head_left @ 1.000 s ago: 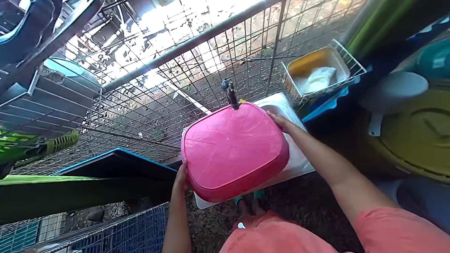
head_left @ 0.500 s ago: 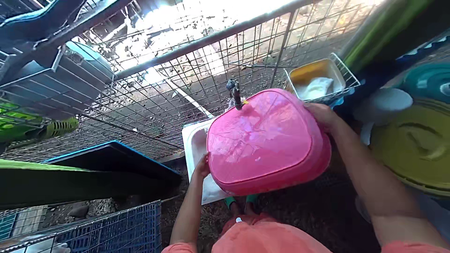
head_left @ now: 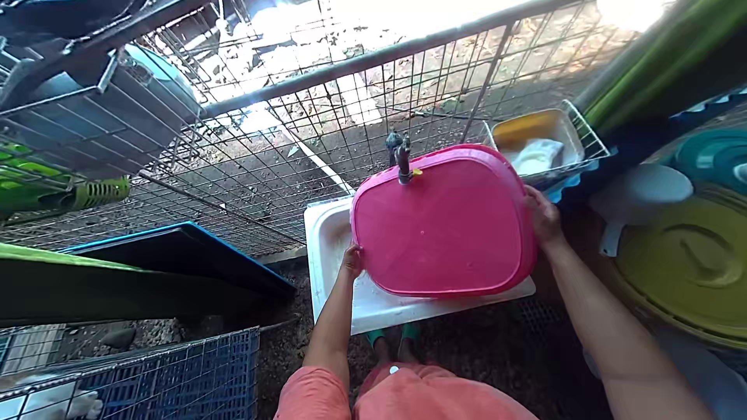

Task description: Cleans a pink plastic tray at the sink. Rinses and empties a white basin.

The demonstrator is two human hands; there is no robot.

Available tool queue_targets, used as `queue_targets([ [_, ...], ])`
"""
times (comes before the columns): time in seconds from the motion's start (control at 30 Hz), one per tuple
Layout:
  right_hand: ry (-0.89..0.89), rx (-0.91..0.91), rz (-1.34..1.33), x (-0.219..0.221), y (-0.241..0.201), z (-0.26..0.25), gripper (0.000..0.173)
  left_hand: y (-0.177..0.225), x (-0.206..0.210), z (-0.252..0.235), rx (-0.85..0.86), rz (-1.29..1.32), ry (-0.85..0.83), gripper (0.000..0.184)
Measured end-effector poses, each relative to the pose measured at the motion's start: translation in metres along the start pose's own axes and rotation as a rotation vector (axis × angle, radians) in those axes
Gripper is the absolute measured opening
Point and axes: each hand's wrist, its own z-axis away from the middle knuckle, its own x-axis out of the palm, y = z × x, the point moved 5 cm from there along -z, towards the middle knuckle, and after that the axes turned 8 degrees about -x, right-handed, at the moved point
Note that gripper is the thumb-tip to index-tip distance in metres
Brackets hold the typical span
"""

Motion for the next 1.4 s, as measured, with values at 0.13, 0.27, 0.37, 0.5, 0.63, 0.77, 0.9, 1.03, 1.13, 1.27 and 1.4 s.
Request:
queue_targets([
  [0.13, -0.019, 0.132, -0.084, 0.023, 0.025, 0.007, 0.059, 0.016, -0.011, -0.006, 0.165, -0.040, 0.036, 0.083],
  [0.27, -0.041, 0.244, -0.137, 0.052, 0.054, 0.019, 0.060, 0.055, -0.027, 0.007, 0.295, -0.193, 0.088, 0.085],
  [0.37, -0.042, 0.293, -0.196, 0.079, 0.072, 0.027, 0.058, 0.084, -0.036, 0.021, 0.316, -0.278, 0.144, 0.086],
  [0.5, 0.009, 0.403, -0.279, 0.114, 0.095, 0.029, 0.064, 0.119, -0.032, 0.052, 0.334, -0.363, 0.197, 0.089],
  [0.63, 0.047, 0.516, -0.354, 0.141, 0.103, 0.034, 0.071, 0.144, -0.023, 0.086, 0.315, -0.445, 0.276, 0.090],
  [0.77, 0.044, 0.576, -0.374, 0.161, 0.103, 0.038, 0.074, 0.160, -0.020, 0.107, 0.352, -0.553, 0.376, 0.092],
  [0.9, 0.021, 0.629, -0.403, 0.179, 0.101, 0.043, 0.074, 0.172, -0.016, 0.127, 0.359, -0.707, 0.474, 0.087],
  [1.03, -0.053, 0.666, -0.360, 0.188, 0.098, 0.036, 0.074, 0.179, -0.020, 0.140, 0.327, -0.757, 0.527, 0.088],
  [1.13, -0.113, 0.714, -0.319, 0.185, 0.085, 0.029, 0.074, 0.180, -0.023, 0.148, 0.254, -0.743, 0.511, 0.089],
  [1.27, -0.224, 0.768, -0.172, 0.166, 0.063, 0.014, 0.081, 0.172, -0.030, 0.152, 0.121, -0.675, 0.478, 0.088],
  [1.4, -0.290, 0.743, -0.072, 0.133, 0.045, 0.000, 0.080, 0.150, -0.039, 0.147, 0.025, -0.592, 0.390, 0.059],
])
